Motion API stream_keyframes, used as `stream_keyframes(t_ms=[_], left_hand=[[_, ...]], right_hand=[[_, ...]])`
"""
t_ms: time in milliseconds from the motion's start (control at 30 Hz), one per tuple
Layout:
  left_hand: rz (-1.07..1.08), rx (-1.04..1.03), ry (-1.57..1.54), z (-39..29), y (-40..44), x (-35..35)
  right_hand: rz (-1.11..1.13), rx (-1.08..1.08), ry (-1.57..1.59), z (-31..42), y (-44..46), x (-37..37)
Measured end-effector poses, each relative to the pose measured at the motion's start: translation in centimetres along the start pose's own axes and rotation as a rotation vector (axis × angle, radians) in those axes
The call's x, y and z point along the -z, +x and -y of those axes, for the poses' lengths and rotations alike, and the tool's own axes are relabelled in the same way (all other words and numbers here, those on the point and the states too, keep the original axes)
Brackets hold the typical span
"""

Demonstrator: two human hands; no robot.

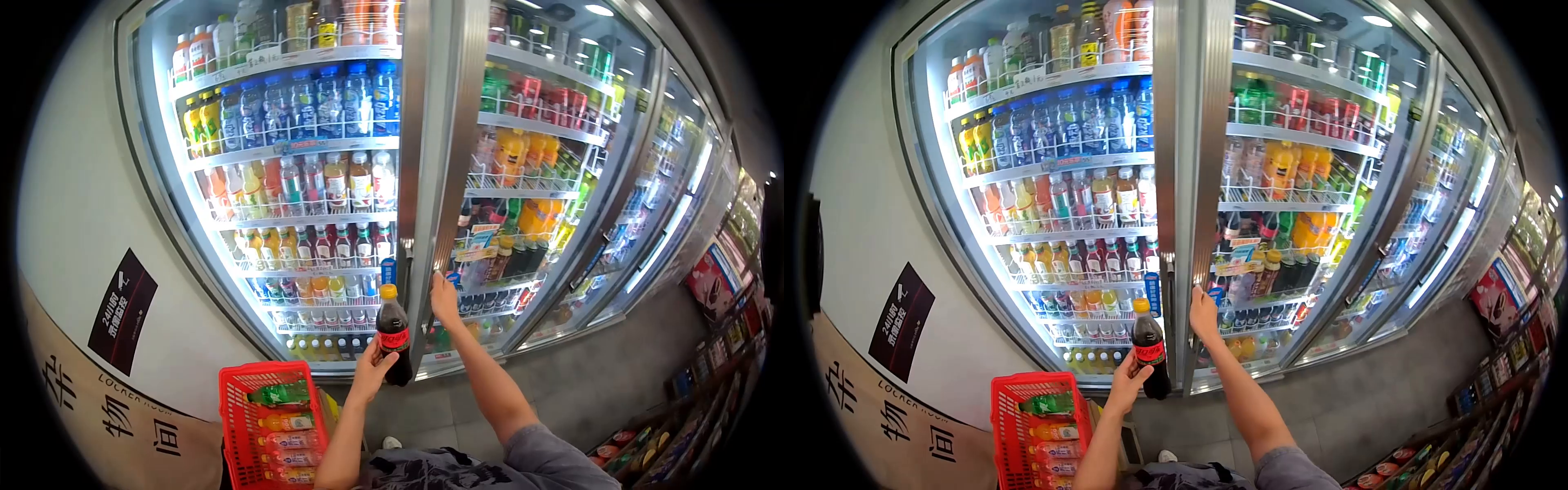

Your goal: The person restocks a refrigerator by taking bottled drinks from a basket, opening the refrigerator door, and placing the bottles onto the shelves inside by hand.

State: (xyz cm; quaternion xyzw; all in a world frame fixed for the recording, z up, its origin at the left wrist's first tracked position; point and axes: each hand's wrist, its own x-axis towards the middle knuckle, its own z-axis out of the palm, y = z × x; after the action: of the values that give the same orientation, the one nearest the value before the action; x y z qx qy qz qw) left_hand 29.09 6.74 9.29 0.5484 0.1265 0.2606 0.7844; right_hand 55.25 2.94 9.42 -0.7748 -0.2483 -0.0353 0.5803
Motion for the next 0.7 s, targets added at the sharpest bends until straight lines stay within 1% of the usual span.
stream_keyframes(t_ms=[67,133,200,367,467,600,667,700], left_hand=[[0.026,0.009,0.039,0.6,-0.4,-0.9],[0.039,0.023,0.036,0.6,-1.5,-2.7],[0.049,-0.011,0.005,0.9,-2.8,-4.5],[0.051,-0.002,-0.009,1.9,-8.2,-8.2],[0.063,-0.017,0.023,2.5,-11.9,-9.9],[0.092,-0.005,0.057,3.2,-16.1,-12.2],[0.104,-0.004,0.039,3.8,-17.6,-13.6],[0.108,0.005,0.046,4.1,-18.4,-14.1]], right_hand=[[-0.016,0.006,-0.027,-1.2,-1.3,0.9],[0.146,-0.107,-0.008,0.3,-3.5,3.8],[0.146,-0.111,0.002,1.5,-5.7,5.8],[0.145,-0.113,0.053,2.8,-10.8,10.7],[0.092,-0.095,0.074,2.6,-13.8,13.4],[0.076,-0.097,0.118,1.5,-17.3,17.6],[0.081,-0.141,0.095,1.5,-19.2,20.6],[0.045,-0.160,0.095,1.3,-20.2,21.7]])
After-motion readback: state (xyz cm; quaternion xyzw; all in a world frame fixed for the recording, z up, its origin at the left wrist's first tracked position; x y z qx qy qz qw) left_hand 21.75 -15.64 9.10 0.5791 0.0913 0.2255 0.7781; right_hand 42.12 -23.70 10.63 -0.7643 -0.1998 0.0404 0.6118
